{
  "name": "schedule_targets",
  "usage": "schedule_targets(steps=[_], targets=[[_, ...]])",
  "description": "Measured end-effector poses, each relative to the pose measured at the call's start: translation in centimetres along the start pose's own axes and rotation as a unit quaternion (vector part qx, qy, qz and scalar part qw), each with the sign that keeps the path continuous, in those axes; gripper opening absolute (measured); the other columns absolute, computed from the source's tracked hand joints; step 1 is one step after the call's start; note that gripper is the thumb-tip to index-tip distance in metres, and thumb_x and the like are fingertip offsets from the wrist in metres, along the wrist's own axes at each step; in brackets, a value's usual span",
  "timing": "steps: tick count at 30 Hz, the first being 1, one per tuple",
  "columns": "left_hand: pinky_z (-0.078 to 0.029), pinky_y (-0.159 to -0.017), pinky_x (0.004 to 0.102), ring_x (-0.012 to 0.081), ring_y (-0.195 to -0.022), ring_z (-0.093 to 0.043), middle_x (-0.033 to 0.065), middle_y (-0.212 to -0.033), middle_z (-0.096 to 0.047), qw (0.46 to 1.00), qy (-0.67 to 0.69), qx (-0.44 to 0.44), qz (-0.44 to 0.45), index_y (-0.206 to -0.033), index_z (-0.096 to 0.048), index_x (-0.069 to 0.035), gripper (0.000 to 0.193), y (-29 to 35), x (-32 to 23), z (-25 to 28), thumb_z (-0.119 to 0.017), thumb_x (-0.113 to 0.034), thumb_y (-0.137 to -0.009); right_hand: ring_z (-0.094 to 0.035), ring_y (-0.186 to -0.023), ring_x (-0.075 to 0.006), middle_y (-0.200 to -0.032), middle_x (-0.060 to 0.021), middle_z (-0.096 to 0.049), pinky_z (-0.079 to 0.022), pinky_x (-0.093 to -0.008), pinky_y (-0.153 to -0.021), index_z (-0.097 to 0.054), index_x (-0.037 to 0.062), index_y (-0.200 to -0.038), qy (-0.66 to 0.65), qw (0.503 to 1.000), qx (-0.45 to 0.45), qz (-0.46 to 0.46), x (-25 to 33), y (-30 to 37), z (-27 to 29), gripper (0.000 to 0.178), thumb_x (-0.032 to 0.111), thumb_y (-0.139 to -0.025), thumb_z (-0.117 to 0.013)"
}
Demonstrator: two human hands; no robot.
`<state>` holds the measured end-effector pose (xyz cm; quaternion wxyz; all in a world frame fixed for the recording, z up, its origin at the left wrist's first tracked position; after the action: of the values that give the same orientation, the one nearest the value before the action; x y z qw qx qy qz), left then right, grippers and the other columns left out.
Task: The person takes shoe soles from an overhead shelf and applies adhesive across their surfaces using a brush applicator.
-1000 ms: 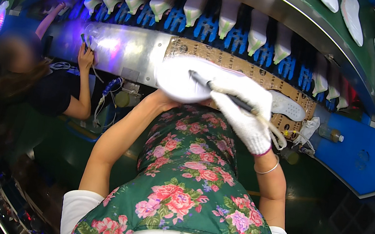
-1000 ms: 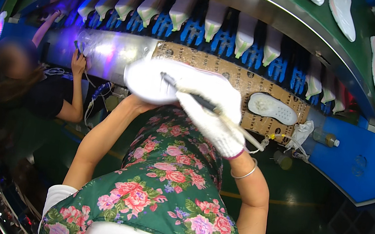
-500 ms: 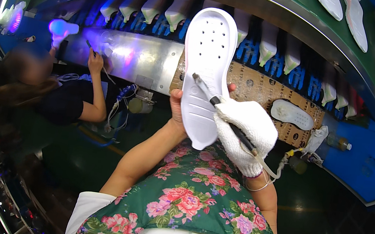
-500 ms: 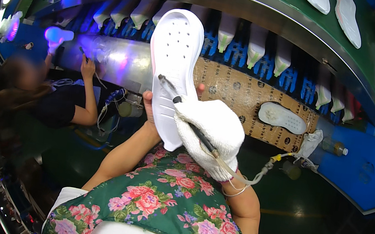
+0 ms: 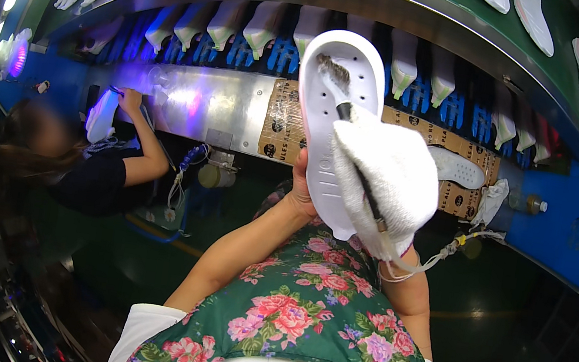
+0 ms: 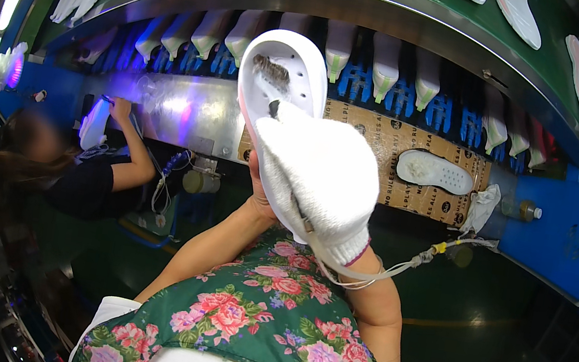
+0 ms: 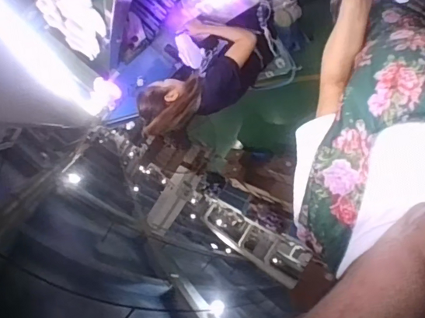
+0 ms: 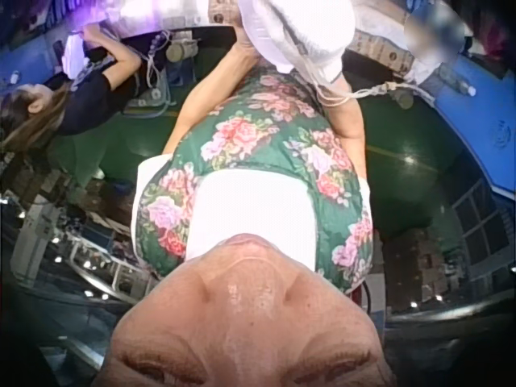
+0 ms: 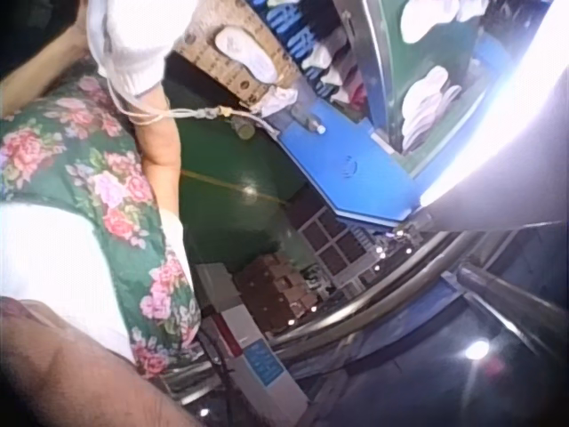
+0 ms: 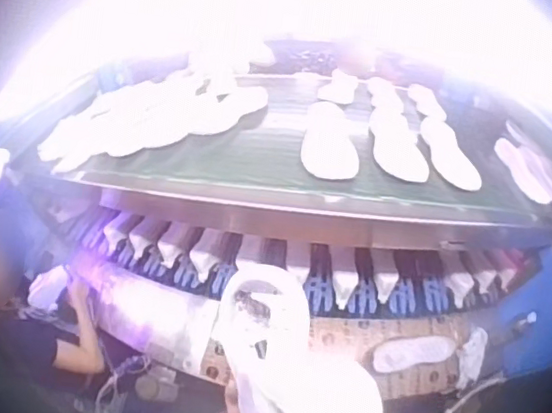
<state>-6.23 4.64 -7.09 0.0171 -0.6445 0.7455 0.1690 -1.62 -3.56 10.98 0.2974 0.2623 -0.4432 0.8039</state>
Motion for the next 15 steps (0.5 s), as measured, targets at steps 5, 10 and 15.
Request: schedule_targets(steps=[5, 10, 15], targets=[[-0.041, -0.114, 0.0504, 0.0332, -0.131, -0.052, 0.0151, -0.143, -0.053, 0.998, 0.051, -0.039, 0.028, -0.149, -0.041, -0.012, 0.101, -1.1, 1.5, 2.9, -0.071, -0.073, -0.074, -0.071, -0.09, -0.0257, -0.101, -0.0133, -0.075, -0.055, -0.0351, -0.081, -0.075, 0.0025, -0.106, -0.098, 0.992, -0.072, -0.036, 0.9, -0.4, 0.3, 0.029, 0.0, -0.077, -0.076], [-0.041, -0.114, 0.0499, 0.0324, -0.131, -0.053, 0.0146, -0.144, -0.053, 1.0, 0.025, -0.002, -0.003, -0.149, -0.042, -0.012, 0.1, -1.3, 0.3, 1.0, -0.064, -0.078, -0.077, -0.072, -0.088, -0.0266, -0.1, -0.016, -0.075, -0.055, -0.0354, -0.081, -0.074, -0.0016, -0.102, -0.086, 0.986, -0.138, -0.047, -0.5, 0.0, 0.8, 0.024, -0.002, -0.078, -0.075], [-0.042, -0.113, 0.0518, 0.0379, -0.131, -0.052, 0.0255, -0.144, -0.049, 0.987, 0.12, 0.099, 0.041, -0.15, -0.036, -0.004, 0.113, -2.5, 0.0, -0.9, -0.06, -0.084, -0.074, -0.071, -0.088, -0.0248, -0.099, -0.0096, -0.074, -0.055, -0.0358, -0.081, -0.074, 0.0044, -0.108, -0.072, 0.995, -0.072, -0.013, 0.6, -0.1, -0.9, 0.032, 0.001, -0.077, -0.077]])
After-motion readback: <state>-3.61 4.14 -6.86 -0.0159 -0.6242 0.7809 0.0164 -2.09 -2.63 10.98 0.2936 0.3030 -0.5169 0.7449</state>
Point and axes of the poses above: each hand's wrist, its own y-axis away from the middle knuckle, its own z-axis out of the back of the hand, x = y × z, the point moved 8 cm from there along -y, towards the middle knuckle
